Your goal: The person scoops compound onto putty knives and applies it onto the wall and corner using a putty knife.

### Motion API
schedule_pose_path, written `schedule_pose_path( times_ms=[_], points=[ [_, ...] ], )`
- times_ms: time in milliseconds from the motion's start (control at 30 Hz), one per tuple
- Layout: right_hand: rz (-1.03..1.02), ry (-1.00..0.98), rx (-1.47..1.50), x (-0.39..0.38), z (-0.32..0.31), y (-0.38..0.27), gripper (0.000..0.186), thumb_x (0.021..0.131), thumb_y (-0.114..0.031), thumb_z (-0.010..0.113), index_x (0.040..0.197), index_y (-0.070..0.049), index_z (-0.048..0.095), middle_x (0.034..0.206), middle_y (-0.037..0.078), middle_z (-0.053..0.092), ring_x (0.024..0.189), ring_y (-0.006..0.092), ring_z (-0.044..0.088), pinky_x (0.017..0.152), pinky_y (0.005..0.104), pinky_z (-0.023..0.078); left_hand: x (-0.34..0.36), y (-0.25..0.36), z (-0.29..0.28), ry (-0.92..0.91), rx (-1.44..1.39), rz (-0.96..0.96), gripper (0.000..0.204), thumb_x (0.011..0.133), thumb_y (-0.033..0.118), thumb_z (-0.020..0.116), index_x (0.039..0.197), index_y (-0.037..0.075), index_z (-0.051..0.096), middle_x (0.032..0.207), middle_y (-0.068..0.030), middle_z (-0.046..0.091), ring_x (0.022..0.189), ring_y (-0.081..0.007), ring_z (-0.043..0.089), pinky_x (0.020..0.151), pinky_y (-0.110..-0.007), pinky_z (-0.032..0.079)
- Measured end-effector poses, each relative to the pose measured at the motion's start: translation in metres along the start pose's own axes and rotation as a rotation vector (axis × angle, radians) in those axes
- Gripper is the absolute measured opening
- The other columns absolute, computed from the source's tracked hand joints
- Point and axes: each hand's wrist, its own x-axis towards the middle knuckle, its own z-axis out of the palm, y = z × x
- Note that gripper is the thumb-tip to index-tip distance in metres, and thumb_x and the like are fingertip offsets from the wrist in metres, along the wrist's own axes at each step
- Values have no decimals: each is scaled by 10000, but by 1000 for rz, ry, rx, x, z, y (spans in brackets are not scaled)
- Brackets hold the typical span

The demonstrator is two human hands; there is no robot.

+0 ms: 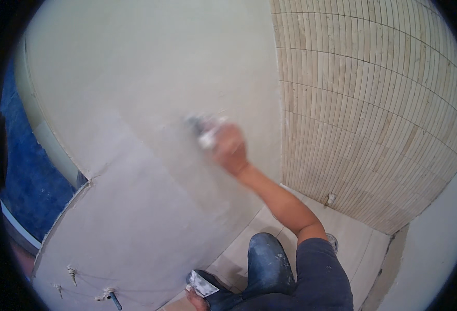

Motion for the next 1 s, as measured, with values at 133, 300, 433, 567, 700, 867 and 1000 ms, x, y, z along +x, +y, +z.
schedule_pose_path(
  times_ms=[133,300,433,567,700,867,1000],
  points=[
    [575,274,-20,28,6,138,266,941,-81,541,1144,40,662,1131,237,650,1053,441,606,924,494,480,-1,2,1,61,-86,-201,395,1022,223,562,1310,-46,581,1214,-104,649,1062,-213,633,925,-357,515],
    [798,270,5,42,13,214,320,1015,-167,484,1228,-5,659,1194,223,654,1075,427,611,959,483,476,-9,22,24,-21,-103,-184,440,1020,232,571,1354,-55,558,1260,-100,632,1127,-207,603,993,-356,477],
    [881,183,84,45,36,192,349,1007,-187,499,1293,-39,632,1241,213,632,1089,427,588,978,476,463,-2,21,27,-52,-141,47,330,1010,150,470,1278,-36,524,1204,-140,623,1098,-252,609,989,-384,469],
    [581,207,-73,32,55,90,452,893,-100,583,1344,-68,602,1255,174,596,1111,395,538,1017,462,435,-4,23,24,17,-191,51,347,1014,156,467,1293,-41,522,1211,-148,625,1111,-245,609,998,-395,469],
    [222,147,-71,0,49,-24,573,778,-2,605,1340,-114,626,1277,156,588,1116,373,542,996,505,417,0,19,25,-60,-249,25,359,1021,158,461,1308,-49,518,1226,-151,621,1114,-242,608,999,-390,471],
    [-181,-35,226,-24,9,-96,595,786,5,601,1361,-142,641,1304,81,617,1084,301,576,922,432,459,11,4,9,-15,-198,34,371,1012,140,452,1317,-66,500,1236,-164,613,1105,-250,611,993,-399,477],
    [52,-5,91,-43,0,-23,473,783,26,600,1236,-80,689,1175,135,651,1028,338,595,892,448,476,6,9,15,14,-232,7,366,1006,126,444,1316,-62,500,1227,-164,620,1108,-257,614,993,-398,478]
  ],
)
